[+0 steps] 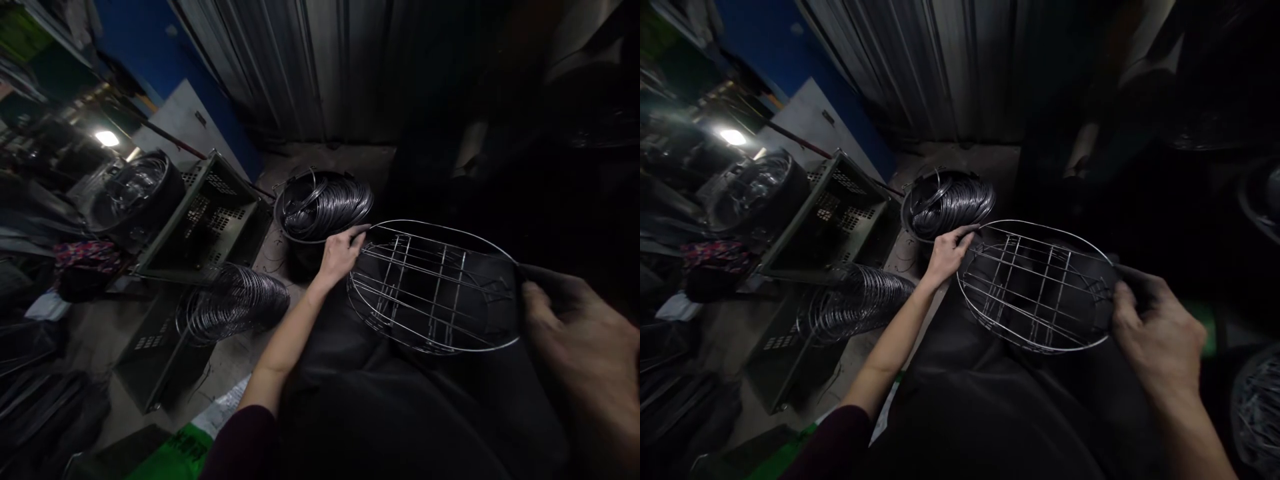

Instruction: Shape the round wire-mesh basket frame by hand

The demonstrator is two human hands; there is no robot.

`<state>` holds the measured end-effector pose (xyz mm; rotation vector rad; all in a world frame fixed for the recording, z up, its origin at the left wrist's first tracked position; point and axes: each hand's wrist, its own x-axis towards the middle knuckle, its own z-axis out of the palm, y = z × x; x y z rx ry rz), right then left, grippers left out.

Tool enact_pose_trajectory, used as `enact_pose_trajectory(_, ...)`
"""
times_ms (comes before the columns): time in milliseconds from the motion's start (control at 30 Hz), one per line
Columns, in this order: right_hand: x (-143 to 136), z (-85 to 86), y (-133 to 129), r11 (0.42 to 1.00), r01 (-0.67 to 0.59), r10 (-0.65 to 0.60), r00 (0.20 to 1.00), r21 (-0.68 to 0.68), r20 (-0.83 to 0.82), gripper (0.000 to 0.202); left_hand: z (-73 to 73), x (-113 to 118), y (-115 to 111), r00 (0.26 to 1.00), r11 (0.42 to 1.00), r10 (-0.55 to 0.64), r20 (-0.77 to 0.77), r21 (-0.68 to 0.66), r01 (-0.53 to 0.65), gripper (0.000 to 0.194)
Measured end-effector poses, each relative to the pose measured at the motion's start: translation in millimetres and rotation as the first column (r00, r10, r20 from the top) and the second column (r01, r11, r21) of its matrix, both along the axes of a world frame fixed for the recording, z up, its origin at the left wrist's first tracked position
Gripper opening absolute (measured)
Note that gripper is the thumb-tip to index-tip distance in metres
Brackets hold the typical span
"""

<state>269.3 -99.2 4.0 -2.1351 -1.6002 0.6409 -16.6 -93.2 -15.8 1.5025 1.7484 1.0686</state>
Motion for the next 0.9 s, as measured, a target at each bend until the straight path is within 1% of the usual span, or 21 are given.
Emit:
enact_pose_trajectory(33, -1, -4.4, 3, 1.0, 0.019, -0.019, 1.0, -0.009, 0.018, 0.066, -2.5, 1, 2, 1.0, 1.0, -0.005, -0.021, -0.015, 0.005, 0.028)
enact_pose_trajectory(67, 0, -9.6, 5, 1.0, 0.004, -0.005, 0.999, 0.013, 0.046, 0.069, -5.1, 3, 4, 0.999, 0.999, -0.011, -0.035, -0.031, 0.01, 0.028)
enact_pose_trajectory(167, 5, -25.3, 10, 0.986, -0.106, 0.092, 0.99, 0.127, 0.112, 0.071, -12.5, 5, 2, 0.998, 0.997, -0.016, -0.061, -0.078, 0.011, 0.026)
enact_pose_trajectory(233, 8, -32.7, 10, 0.979, -0.135, 0.109, 0.98, 0.151, 0.167, 0.071, -16.2, 6, 0, 0.997, 0.995, -0.025, -0.077, -0.094, 0.018, 0.026)
enact_pose_trajectory(300, 10, -36.6, 9, 0.977, -0.138, 0.105, 0.975, 0.162, 0.196, 0.072, -18.7, 7, -4, 0.995, 0.994, -0.035, -0.097, -0.105, 0.025, 0.027)
enact_pose_trajectory(400, 10, -38.5, 8, 0.975, -0.141, 0.106, 0.974, 0.171, 0.198, 0.072, -21.1, 8, -10, 0.991, 0.994, -0.035, -0.129, -0.111, 0.021, 0.027)
enact_pose_trajectory(533, 10, -37.7, 8, 0.979, -0.152, 0.131, 0.979, 0.136, 0.153, 0.071, -24.5, 9, -16, 0.99, 0.997, -0.016, -0.14, -0.076, 0.005, 0.027)
enact_pose_trajectory(700, 22, -35.7, -6, 0.982, -0.174, 0.161, 0.977, 0.078, 0.143, 0.076, -33.0, 7, -16, 0.994, 0.998, -0.066, -0.089, 0.001, 0.066, 0.028)
enact_pose_trajectory(800, 25, -45.9, -21, 0.987, -0.14, 0.137, 0.989, 0.073, 0.052, 0.076, -44.0, 3, -11, 0.993, 0.994, -0.107, -0.058, 0.019, 0.108, 0.029)
enact_pose_trajectory(900, 21, -64.8, -36, 0.986, -0.073, 0.094, 0.986, 0.152, -0.138, 0.071, -56.0, -1, -9, 0.988, 0.988, -0.151, 0.028, 0.037, 0.15, 0.031)
